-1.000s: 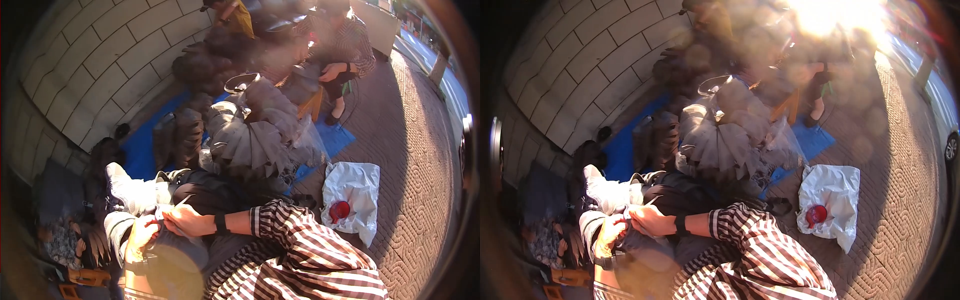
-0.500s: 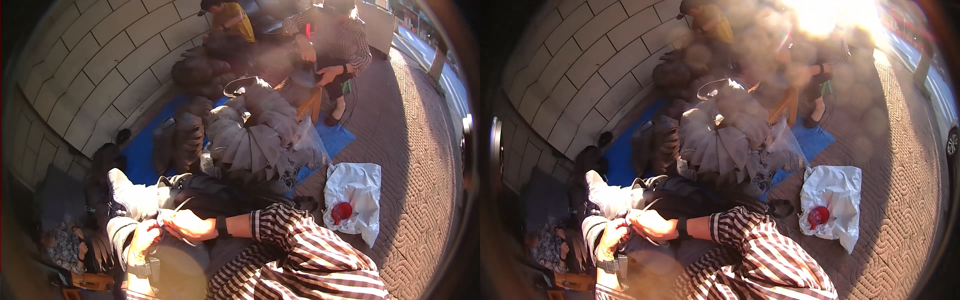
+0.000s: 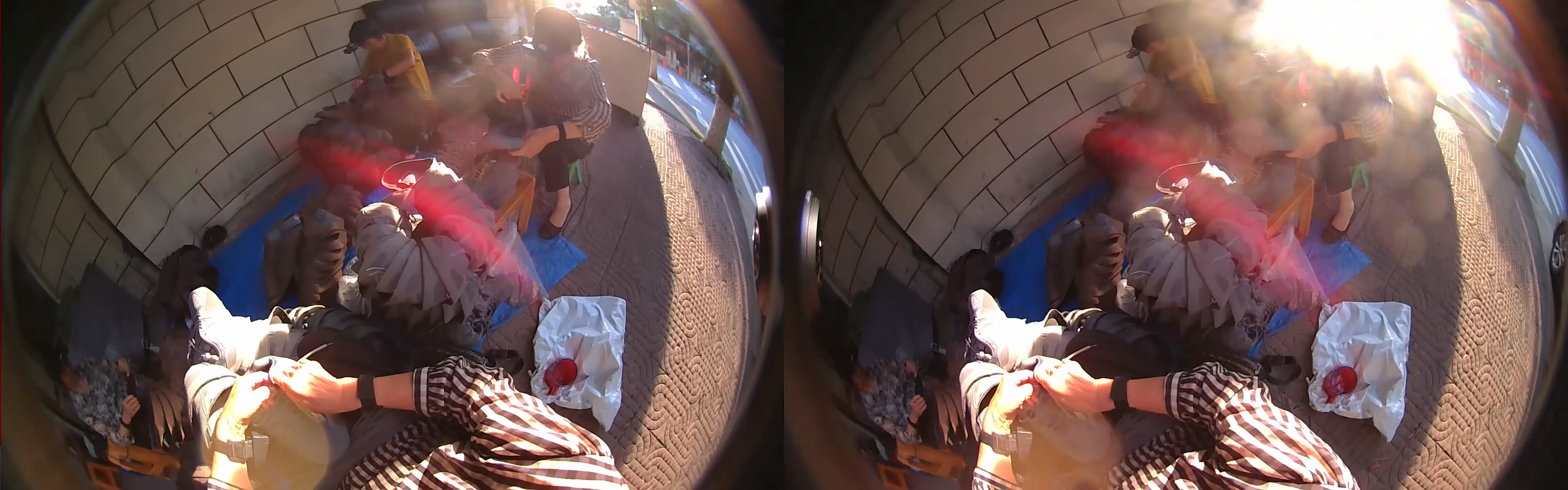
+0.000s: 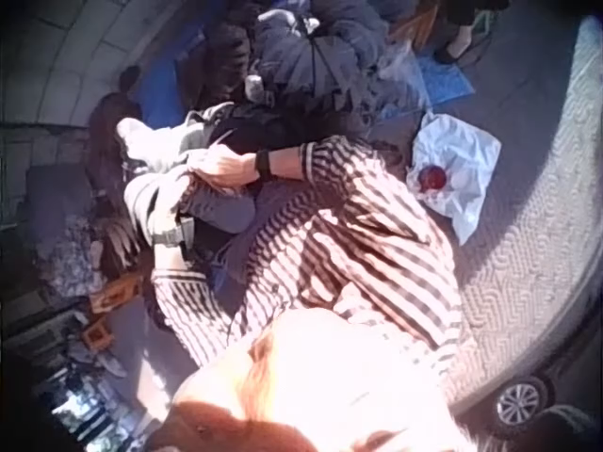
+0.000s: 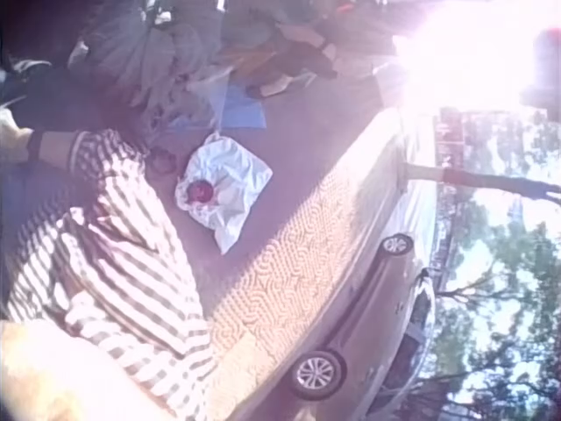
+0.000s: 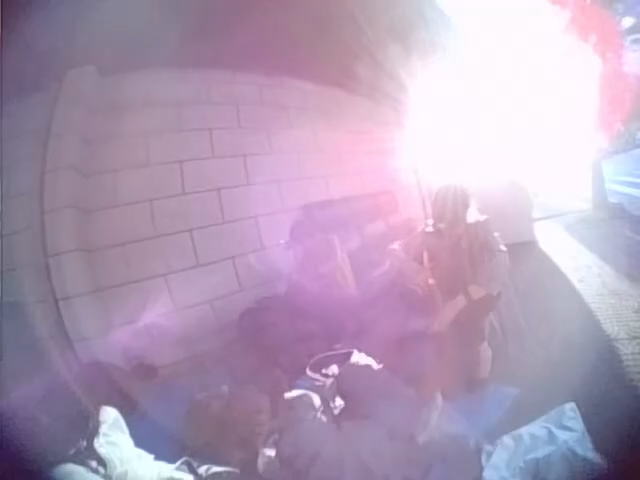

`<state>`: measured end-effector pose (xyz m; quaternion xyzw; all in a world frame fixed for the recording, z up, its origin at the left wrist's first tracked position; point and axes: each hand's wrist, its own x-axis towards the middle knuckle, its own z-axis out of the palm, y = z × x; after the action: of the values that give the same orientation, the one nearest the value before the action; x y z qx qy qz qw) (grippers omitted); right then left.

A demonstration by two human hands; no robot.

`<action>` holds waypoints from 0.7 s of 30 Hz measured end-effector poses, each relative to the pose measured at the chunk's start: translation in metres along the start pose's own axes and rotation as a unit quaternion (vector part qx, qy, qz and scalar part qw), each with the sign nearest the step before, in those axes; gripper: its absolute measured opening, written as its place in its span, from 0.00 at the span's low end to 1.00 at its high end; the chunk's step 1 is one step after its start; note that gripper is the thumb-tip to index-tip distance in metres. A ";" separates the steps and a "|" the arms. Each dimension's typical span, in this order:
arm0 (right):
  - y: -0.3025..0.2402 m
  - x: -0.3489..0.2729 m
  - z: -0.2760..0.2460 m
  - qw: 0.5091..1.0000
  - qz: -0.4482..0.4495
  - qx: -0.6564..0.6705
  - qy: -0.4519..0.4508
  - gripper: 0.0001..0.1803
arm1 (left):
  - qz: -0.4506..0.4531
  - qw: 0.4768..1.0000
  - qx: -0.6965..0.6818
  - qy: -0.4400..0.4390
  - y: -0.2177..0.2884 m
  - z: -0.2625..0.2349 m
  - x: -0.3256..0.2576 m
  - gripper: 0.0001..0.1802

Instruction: The recorder is lacing a grey sneaker while sitting with other workers on a sidewalk.

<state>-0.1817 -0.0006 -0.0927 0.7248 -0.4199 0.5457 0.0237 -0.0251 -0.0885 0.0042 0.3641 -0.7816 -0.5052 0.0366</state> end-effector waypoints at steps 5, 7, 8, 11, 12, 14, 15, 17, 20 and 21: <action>0.010 -0.005 0.004 0.993 0.100 0.022 -0.064 0.07 | 0.017 1.000 -0.006 0.014 -0.014 -0.002 0.005 0.08; 0.015 -0.006 -0.005 0.979 0.156 0.119 -0.049 0.07 | 0.009 1.000 -0.006 0.013 -0.009 0.000 0.005 0.08; 0.017 -0.006 -0.009 0.960 0.190 0.199 -0.059 0.07 | 0.000 1.000 -0.012 0.011 -0.008 0.000 0.005 0.07; 0.019 -0.008 -0.002 0.955 0.175 0.235 -0.050 0.06 | -0.015 1.000 -0.015 0.009 -0.007 -0.002 0.006 0.07; 0.015 -0.008 0.002 0.978 0.127 0.164 -0.016 0.06 | -0.020 1.000 -0.011 0.009 -0.007 -0.001 0.005 0.07; 0.011 -0.009 0.009 0.998 0.041 0.016 0.050 0.05 | -0.024 1.000 -0.005 0.011 -0.004 0.000 0.005 0.07; 0.011 -0.009 0.010 0.998 0.042 0.018 0.050 0.05 | -0.026 1.000 0.002 0.012 -0.002 0.000 0.005 0.07; 0.013 -0.009 0.014 0.992 -0.009 0.028 0.122 0.04 | -0.031 0.999 0.014 0.014 -0.001 0.001 0.003 0.07; 0.010 -0.005 -0.007 0.968 0.133 0.211 -0.010 0.03 | -0.027 0.999 0.043 0.015 -0.006 -0.001 0.000 0.07; 0.014 -0.009 0.002 0.969 0.135 0.209 -0.008 0.03 | -0.021 0.997 0.070 0.006 -0.005 0.001 0.001 0.07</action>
<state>-0.1897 -0.0056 -0.1073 0.6545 -0.3907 0.6139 -0.2055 -0.0237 -0.0892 -0.0008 0.3855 -0.8069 -0.4475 0.0051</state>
